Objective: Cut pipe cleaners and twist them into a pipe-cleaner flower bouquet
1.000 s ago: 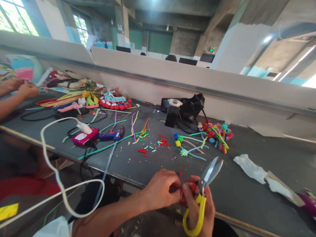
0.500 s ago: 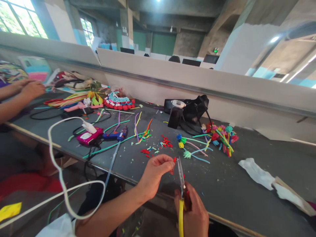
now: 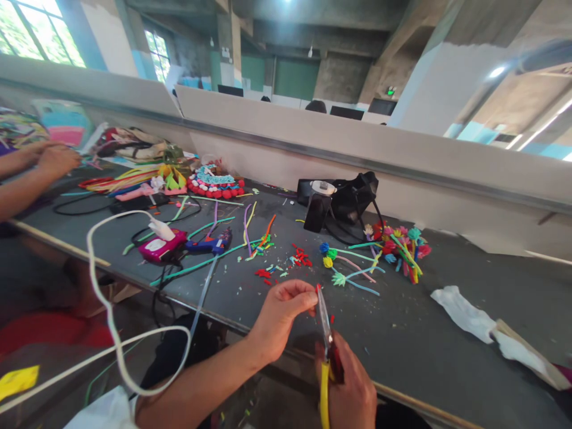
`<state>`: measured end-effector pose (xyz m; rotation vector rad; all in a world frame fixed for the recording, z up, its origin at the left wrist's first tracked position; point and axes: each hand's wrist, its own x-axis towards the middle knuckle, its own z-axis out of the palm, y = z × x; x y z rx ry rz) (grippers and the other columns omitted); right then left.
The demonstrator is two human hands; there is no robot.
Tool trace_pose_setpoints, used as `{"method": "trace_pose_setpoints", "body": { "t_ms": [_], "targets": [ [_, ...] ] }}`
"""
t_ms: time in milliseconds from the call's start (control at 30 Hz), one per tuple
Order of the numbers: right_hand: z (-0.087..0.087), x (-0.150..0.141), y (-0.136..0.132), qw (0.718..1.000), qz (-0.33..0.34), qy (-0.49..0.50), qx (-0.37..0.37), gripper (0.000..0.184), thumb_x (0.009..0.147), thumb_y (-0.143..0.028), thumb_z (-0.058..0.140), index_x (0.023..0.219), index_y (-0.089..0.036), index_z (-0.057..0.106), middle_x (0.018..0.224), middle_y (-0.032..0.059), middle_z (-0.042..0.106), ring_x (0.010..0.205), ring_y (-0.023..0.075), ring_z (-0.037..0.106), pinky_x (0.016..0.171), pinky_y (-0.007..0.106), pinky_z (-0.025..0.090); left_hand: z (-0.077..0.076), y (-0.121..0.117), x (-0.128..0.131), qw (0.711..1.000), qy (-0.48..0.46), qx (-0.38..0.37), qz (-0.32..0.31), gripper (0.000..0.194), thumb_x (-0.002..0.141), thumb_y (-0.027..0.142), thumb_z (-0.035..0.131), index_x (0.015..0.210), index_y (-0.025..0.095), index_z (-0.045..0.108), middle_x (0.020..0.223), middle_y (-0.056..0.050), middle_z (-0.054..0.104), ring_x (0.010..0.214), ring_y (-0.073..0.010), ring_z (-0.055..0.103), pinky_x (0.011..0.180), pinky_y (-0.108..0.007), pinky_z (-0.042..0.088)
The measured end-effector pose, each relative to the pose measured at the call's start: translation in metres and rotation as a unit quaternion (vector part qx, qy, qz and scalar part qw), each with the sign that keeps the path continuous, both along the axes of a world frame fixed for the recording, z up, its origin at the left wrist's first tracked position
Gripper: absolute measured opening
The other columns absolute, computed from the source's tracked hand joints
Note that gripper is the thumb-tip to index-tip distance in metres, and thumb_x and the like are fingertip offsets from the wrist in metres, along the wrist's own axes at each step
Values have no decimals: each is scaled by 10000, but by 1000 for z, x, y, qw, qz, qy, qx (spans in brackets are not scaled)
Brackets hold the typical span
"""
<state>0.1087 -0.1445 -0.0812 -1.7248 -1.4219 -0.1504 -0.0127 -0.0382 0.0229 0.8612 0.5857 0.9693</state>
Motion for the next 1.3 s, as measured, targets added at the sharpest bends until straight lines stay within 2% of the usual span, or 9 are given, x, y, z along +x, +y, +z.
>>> {"method": "trace_pose_setpoints", "body": {
  "t_ms": [467,633,733,833,933,1067,1133,1200,1300],
  "targets": [
    [-7,-5,-1,999,-6,28,15,327,910,-351,571,1109,-135,715,878,115,767,723,222,731,616,255,547,-3,-3,1,1000,-12,-14,-4,118,702,238,736,693,135,679,650,-18,633,623,-119,532,676,-257,427],
    [13,-10,2,985,-8,168,-22,357,865,-471,605,1002,-166,728,784,57,744,637,182,686,599,226,518,-2,0,1,1000,28,-6,-8,120,683,249,700,659,142,650,591,9,585,588,-103,493,649,-244,394],
    [27,-12,4,961,-32,273,-18,421,802,-562,647,960,-180,724,791,45,721,620,175,648,576,233,503,-4,2,0,990,113,8,-82,90,630,226,666,627,143,631,525,33,535,541,-95,455,591,-236,349],
    [33,-14,4,923,-32,382,-25,474,815,-582,627,1053,-177,694,577,-16,608,394,121,488,371,214,379,-12,3,-1,954,225,17,-198,64,564,194,634,602,146,616,509,48,511,517,-94,415,525,-236,287],
    [32,-15,4,897,-29,441,-16,487,830,-563,617,1121,-175,656,501,-56,520,329,97,394,320,205,305,-21,2,-1,916,294,55,-267,74,559,197,621,616,151,609,519,67,469,517,-85,360,502,-238,237],
    [31,-13,4,901,-23,433,-4,438,760,-537,697,1019,-184,675,539,-42,564,384,105,454,353,203,333,-28,-2,0,893,330,126,-279,134,619,268,651,626,155,578,559,71,449,551,-85,376,532,-227,277],
    [33,-10,3,901,-29,432,-15,441,754,-539,701,1015,-185,671,546,-46,571,398,108,475,366,202,349,-28,-6,1,869,363,221,-253,134,667,282,648,665,157,598,605,56,506,582,-96,436,563,-226,314],
    [35,-8,3,894,-40,445,-33,461,762,-554,689,1037,-185,655,531,-64,552,381,102,467,363,198,355,-28,-10,1,818,395,370,-195,96,725,259,633,722,163,627,678,33,578,647,-114,504,645,-241,358],
    [35,-6,4,879,-44,474,-34,476,777,-573,671,1051,-186,630,487,-94,495,344,89,435,344,188,339,-29,-16,1,686,415,586,-117,92,807,244,601,776,163,630,766,-17,632,751,-154,552,777,-302,370]
  ]
}}
